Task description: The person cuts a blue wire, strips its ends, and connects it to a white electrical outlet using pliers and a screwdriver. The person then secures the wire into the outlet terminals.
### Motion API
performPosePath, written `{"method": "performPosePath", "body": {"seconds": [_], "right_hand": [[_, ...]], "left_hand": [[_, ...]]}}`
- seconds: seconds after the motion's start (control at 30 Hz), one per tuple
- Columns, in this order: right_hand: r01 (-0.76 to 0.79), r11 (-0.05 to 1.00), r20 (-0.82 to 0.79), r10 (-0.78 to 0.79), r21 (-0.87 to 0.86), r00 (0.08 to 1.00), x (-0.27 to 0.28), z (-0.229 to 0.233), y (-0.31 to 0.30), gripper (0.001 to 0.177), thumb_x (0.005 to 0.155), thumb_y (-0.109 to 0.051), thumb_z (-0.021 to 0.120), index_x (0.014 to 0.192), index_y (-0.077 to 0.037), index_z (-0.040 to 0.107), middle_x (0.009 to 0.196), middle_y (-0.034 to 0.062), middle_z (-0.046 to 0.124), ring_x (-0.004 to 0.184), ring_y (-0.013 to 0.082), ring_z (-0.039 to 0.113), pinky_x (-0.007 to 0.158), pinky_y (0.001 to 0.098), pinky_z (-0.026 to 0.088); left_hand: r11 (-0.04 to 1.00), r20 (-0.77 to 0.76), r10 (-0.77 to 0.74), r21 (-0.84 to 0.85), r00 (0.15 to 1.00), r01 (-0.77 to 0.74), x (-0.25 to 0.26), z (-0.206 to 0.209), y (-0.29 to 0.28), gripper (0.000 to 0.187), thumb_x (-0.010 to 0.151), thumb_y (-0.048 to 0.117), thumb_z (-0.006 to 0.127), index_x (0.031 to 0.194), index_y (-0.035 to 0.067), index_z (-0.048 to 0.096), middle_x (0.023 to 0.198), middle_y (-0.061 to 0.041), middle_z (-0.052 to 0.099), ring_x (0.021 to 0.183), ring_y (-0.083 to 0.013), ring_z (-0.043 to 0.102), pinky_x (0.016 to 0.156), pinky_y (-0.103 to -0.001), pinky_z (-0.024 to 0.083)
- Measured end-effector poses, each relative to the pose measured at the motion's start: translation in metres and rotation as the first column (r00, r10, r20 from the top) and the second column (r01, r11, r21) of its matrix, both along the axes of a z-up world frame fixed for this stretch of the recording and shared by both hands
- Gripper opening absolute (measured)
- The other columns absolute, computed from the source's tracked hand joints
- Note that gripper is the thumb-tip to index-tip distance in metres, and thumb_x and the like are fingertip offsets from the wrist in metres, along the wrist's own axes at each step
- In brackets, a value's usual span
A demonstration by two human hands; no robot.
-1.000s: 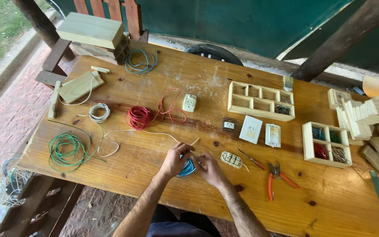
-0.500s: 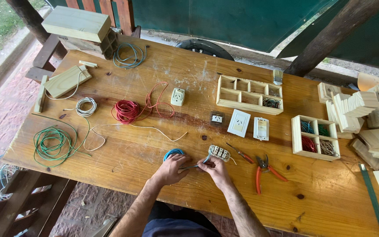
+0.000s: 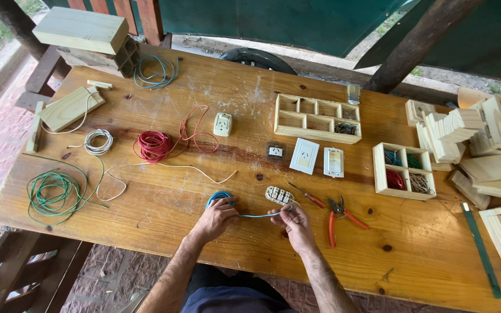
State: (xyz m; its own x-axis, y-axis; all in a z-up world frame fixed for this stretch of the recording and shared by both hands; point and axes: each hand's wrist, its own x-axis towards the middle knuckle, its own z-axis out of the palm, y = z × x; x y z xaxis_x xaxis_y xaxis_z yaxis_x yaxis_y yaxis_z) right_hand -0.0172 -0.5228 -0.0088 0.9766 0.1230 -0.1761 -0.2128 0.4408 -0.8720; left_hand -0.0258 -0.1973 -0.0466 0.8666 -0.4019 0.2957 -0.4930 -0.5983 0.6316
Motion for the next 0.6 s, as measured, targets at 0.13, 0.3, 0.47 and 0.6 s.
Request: {"method": "performPosePath", "body": {"seconds": [0.13, 0.3, 0.47, 0.6], "right_hand": [[0.015, 0.999, 0.053, -0.012, -0.049, 0.998, 0.001, 0.001, -0.013, 0.013, 0.109, -0.003, 0.077, 0.119, 0.002, 0.071, 0.116, 0.0300, 0.089, 0.106, 0.0345, 0.089, 0.096, 0.0506, 0.075], [0.093, 0.995, -0.048, -0.091, 0.042, 0.995, -0.015, -0.016, -0.018, 0.011, 0.110, -0.007, 0.076, 0.119, -0.003, 0.072, 0.115, 0.0302, 0.089, 0.107, 0.0393, 0.089, 0.089, 0.0461, 0.076], [0.150, 0.977, -0.098, -0.166, -0.150, 0.981, -0.025, -0.029, -0.036, 0.012, 0.107, -0.006, 0.082, 0.108, 0.003, 0.074, 0.101, 0.0335, 0.089, 0.093, 0.0415, 0.090, 0.083, 0.0513, 0.077], [0.317, 0.916, -0.123, -0.354, -0.245, 0.927, -0.025, -0.046, -0.026, 0.015, 0.105, -0.009, 0.085, 0.106, 0.004, 0.077, 0.091, 0.0303, 0.086, 0.077, 0.0390, 0.088, 0.071, 0.0503, 0.076]], "left_hand": [[1.000, 0.003, 0.001, -0.008, 1.000, -0.001, 0.000, -0.003, -0.001, 0.026, 0.114, 0.043, 0.074, 0.107, 0.022, 0.086, 0.104, 0.001, 0.085, 0.151, -0.0264, 0.068, 0.121, -0.046, 0.049], [1.000, -0.026, -0.001, -0.028, 1.000, 0.000, -0.002, 0.005, -0.001, 0.028, 0.114, 0.043, 0.073, 0.103, 0.020, 0.085, 0.102, -0.001, 0.084, 0.152, -0.0281, 0.068, 0.121, -0.048, 0.049], [1.000, -0.045, 0.013, -0.027, 0.999, -0.015, -0.001, 0.002, -0.004, 0.027, 0.115, 0.043, 0.072, 0.103, 0.022, 0.085, 0.102, 0.001, 0.085, 0.152, -0.0259, 0.067, 0.122, -0.046, 0.049], [0.999, -0.024, 0.024, -0.024, 0.999, -0.025, -0.004, 0.003, -0.007, 0.028, 0.116, 0.042, 0.071, 0.103, 0.021, 0.084, 0.099, 0.000, 0.083, 0.154, -0.0289, 0.066, 0.120, -0.048, 0.049]]}}
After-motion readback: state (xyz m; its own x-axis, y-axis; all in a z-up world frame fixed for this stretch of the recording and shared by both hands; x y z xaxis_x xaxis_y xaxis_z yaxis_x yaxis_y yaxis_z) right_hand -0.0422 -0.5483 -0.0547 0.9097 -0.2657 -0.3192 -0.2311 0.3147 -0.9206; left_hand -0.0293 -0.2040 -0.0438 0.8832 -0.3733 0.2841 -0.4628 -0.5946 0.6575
